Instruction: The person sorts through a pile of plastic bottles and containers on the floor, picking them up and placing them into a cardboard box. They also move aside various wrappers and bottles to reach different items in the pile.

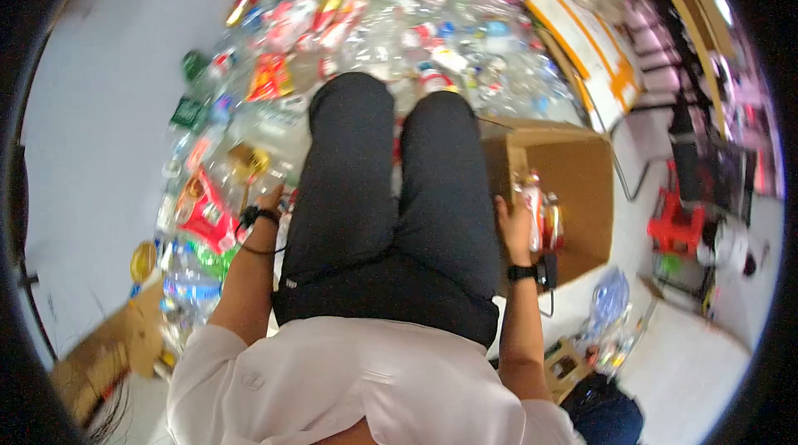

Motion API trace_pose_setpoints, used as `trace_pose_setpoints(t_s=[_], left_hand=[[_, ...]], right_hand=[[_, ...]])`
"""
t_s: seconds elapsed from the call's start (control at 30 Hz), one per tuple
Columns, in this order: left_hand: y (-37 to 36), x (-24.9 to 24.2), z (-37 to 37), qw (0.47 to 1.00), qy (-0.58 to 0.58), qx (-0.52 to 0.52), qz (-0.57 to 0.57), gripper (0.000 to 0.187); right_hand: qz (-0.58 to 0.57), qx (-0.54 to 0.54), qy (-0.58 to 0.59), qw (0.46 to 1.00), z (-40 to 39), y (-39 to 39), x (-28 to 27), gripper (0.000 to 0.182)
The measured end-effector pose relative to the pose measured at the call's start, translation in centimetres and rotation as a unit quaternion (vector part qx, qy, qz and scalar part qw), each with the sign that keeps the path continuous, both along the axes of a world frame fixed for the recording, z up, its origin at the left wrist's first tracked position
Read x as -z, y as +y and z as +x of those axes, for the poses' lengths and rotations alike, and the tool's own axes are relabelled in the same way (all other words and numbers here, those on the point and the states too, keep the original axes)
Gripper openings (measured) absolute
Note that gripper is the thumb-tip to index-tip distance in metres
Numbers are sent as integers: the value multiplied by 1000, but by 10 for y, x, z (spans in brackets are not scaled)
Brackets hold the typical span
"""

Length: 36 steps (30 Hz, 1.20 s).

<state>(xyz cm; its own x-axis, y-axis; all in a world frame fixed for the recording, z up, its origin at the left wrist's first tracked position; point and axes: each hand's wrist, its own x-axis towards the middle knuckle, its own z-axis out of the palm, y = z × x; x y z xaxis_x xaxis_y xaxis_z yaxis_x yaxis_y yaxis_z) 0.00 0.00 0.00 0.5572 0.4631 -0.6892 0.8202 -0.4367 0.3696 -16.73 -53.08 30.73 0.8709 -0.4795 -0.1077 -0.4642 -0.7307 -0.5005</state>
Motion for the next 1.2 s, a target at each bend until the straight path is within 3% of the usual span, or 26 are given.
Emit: trace_pose_setpoints(t_s=[0.03,0.07,0.1,0.17,0.2,0.27,0.3,0.33,0.4,0.43,0.53,0.6,0.7,0.77,0.83,0.87,0.9,0.97,1.03,1.1,1.2], left_hand=[[8,26,-1,996,-18,-52,-68,46],[19,46,-3,981,-49,-94,-163,51],[39,30,22,961,-105,-131,-222,60],[-16,-38,6,930,-164,-225,-240,52],[-35,-68,2,948,-148,-203,-198,51],[-23,-55,1,948,-145,-162,-234,57],[-4,-19,0,947,-149,-157,-237,57],[12,14,-2,954,-153,-148,-211,56],[3,-11,0,968,-131,-161,-139,57],[10,-18,4,927,-147,-172,-300,56],[16,-29,21,923,-346,-96,-137,31],[8,-81,45,910,-395,-60,-114,42],[-37,-235,77,900,-434,40,-19,55],[-53,-265,103,853,-515,9,-83,57],[-100,-339,105,825,-560,41,-60,57],[-124,-371,100,810,-572,68,-111,62],[-152,-400,92,766,-593,82,-233,62],[-202,-436,79,721,-588,106,-351,63],[-243,-454,60,730,-539,198,-370,66],[-283,-469,34,688,-497,304,-433,69],[-328,-476,0,648,-369,369,-555,73]], right_hand=[[-108,7,-18,994,0,11,-5,41],[-132,58,72,987,6,29,-24,37],[-69,74,63,993,14,24,-1,35],[-98,55,30,993,6,13,-9,35],[-65,72,67,993,5,11,-18,35],[-92,55,28,994,0,6,-11,35],[-117,28,-7,993,-1,5,-7,36],[-83,57,46,994,5,12,-21,35],[-90,61,55,993,7,14,-22,36],[-95,63,69,991,7,14,-22,36],[-86,62,29,994,5,16,-23,37],[-59,63,22,996,3,14,-23,36],[-21,81,48,995,7,16,-30,32],[-21,71,29,997,3,11,-21,34],[5,74,9,997,4,10,-24,36],[37,68,-4,997,2,12,-25,39],[42,74,-10,996,0,12,-25,39],[42,84,-163,982,-3,14,-24,45],[2,85,-221,972,-3,19,-56,52],[19,73,-281,957,-1,27,-95,64],[48,32,-322,945,-5,35,-151,70]])
